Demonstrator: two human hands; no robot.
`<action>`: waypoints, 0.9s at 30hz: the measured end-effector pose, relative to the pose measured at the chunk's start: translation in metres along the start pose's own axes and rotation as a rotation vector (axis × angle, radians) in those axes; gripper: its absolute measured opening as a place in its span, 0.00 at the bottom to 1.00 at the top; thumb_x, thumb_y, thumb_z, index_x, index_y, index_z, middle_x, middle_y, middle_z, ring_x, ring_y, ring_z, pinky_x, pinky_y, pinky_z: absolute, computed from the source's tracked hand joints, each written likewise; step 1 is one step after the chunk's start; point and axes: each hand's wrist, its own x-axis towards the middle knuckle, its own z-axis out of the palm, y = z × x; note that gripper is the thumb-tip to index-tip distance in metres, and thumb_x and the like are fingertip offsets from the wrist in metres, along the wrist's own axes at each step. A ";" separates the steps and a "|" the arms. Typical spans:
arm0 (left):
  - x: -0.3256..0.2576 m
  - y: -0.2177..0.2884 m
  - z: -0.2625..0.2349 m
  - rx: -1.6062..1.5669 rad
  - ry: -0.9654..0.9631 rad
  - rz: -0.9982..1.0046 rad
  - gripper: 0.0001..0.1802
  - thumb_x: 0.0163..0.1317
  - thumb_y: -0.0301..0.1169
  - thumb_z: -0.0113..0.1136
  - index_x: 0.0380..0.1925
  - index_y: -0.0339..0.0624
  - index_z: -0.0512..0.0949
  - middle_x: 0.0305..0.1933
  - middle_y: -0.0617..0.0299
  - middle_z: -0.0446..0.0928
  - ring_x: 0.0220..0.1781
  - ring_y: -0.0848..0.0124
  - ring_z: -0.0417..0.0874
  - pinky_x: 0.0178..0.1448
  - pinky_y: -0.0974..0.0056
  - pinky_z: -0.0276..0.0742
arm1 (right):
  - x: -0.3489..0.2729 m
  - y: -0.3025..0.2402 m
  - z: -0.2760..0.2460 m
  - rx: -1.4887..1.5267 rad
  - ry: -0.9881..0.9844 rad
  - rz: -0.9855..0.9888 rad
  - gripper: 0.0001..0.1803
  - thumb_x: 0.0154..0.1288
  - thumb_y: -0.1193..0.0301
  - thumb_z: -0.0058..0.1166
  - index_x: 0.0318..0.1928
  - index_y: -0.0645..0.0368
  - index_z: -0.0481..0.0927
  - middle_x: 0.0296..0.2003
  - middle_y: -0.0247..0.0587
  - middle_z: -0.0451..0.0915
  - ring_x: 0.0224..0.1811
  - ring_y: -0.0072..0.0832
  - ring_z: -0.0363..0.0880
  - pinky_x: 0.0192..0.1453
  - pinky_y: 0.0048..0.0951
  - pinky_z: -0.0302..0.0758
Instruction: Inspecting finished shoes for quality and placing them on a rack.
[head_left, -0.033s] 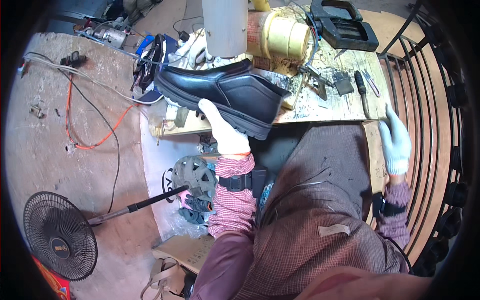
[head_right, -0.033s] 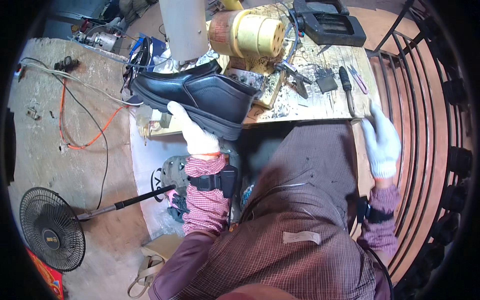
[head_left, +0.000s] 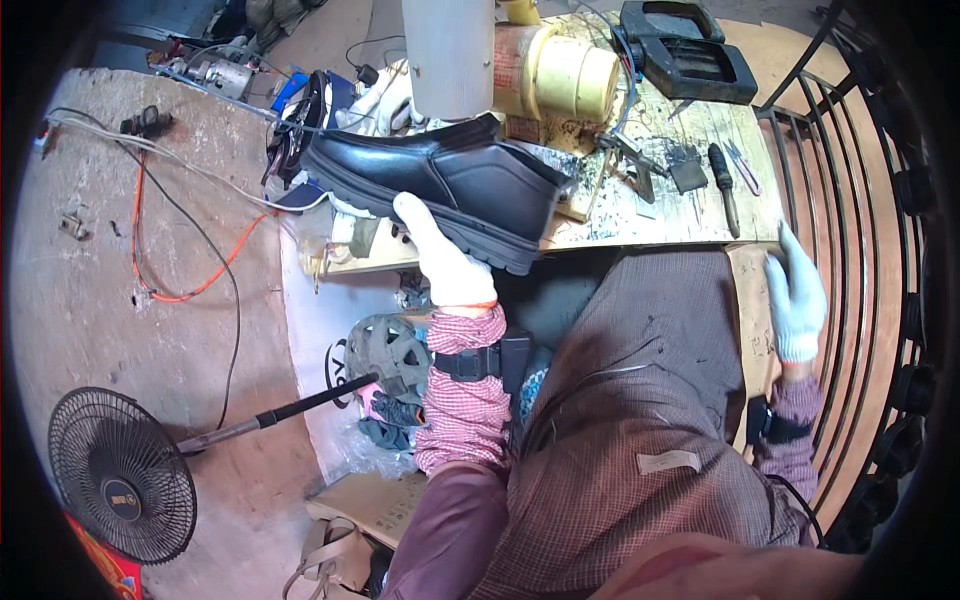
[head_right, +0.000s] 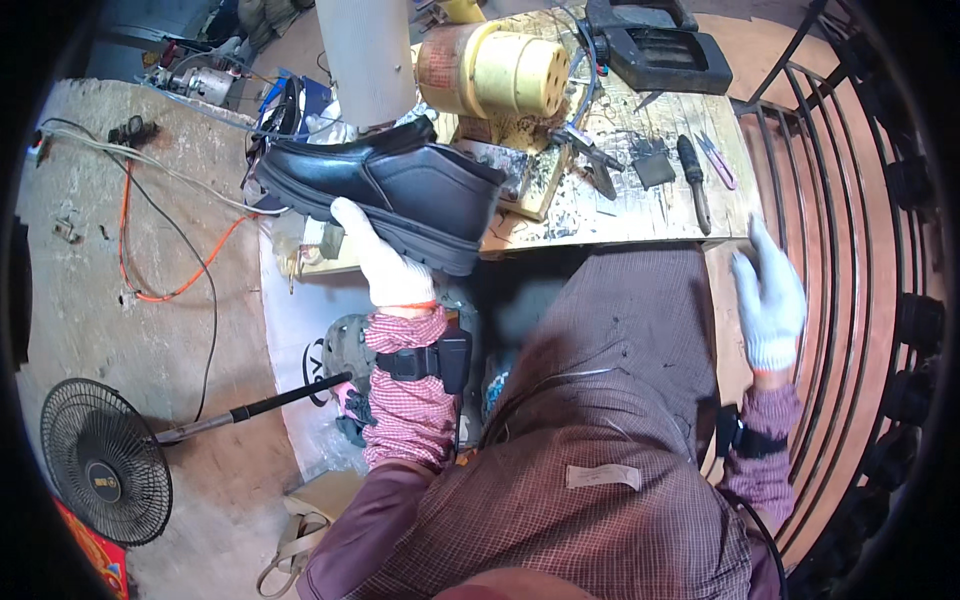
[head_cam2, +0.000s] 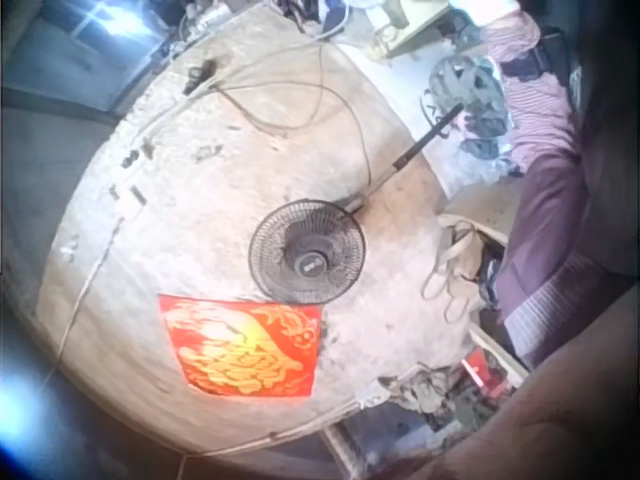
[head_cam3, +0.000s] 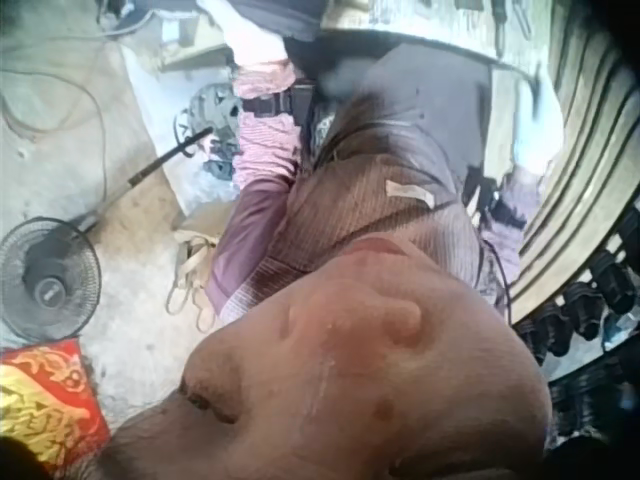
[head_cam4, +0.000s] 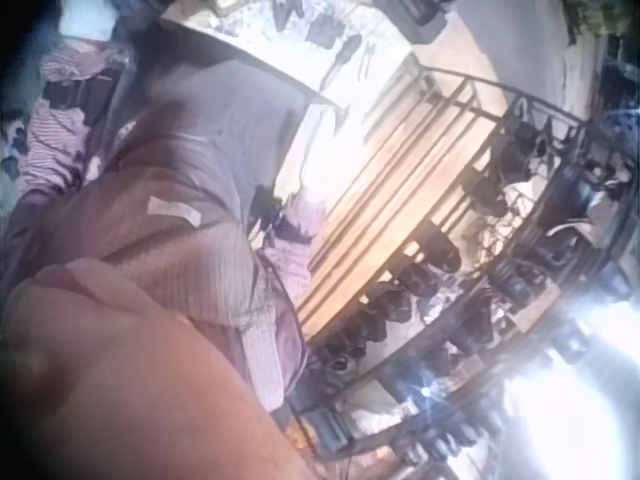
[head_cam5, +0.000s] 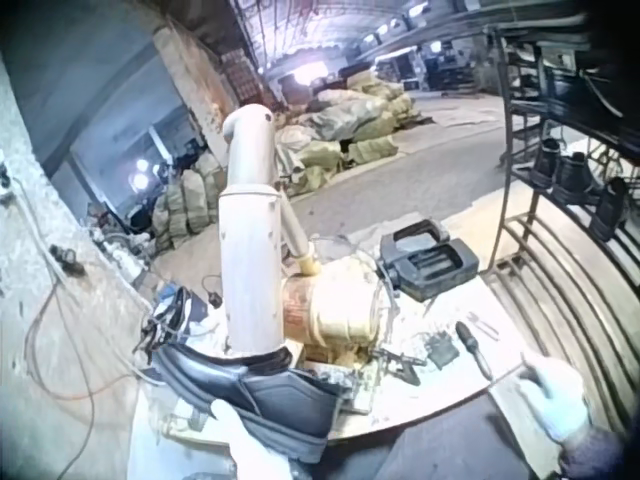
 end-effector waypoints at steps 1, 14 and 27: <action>0.010 0.005 0.006 0.000 0.066 0.023 0.46 0.76 0.61 0.61 0.79 0.39 0.66 0.74 0.56 0.73 0.68 0.65 0.78 0.73 0.59 0.77 | -0.015 0.005 -0.008 0.001 -0.031 0.099 0.28 0.75 0.75 0.61 0.74 0.64 0.77 0.58 0.55 0.86 0.55 0.37 0.89 0.61 0.36 0.83; 0.024 0.041 0.059 0.002 -0.042 0.213 0.39 0.69 0.48 0.75 0.72 0.45 0.68 0.69 0.53 0.78 0.63 0.58 0.83 0.70 0.50 0.83 | -0.062 0.001 -0.012 -0.146 -0.160 0.100 0.26 0.73 0.71 0.63 0.70 0.61 0.81 0.45 0.48 0.90 0.46 0.39 0.89 0.53 0.38 0.83; -0.038 -0.004 -0.031 0.058 -0.015 0.007 0.54 0.74 0.62 0.62 0.86 0.46 0.48 0.79 0.52 0.67 0.72 0.58 0.76 0.78 0.53 0.72 | -0.026 -0.093 0.003 0.262 -0.326 -0.400 0.37 0.71 0.57 0.67 0.76 0.59 0.74 0.72 0.55 0.77 0.67 0.50 0.82 0.70 0.43 0.78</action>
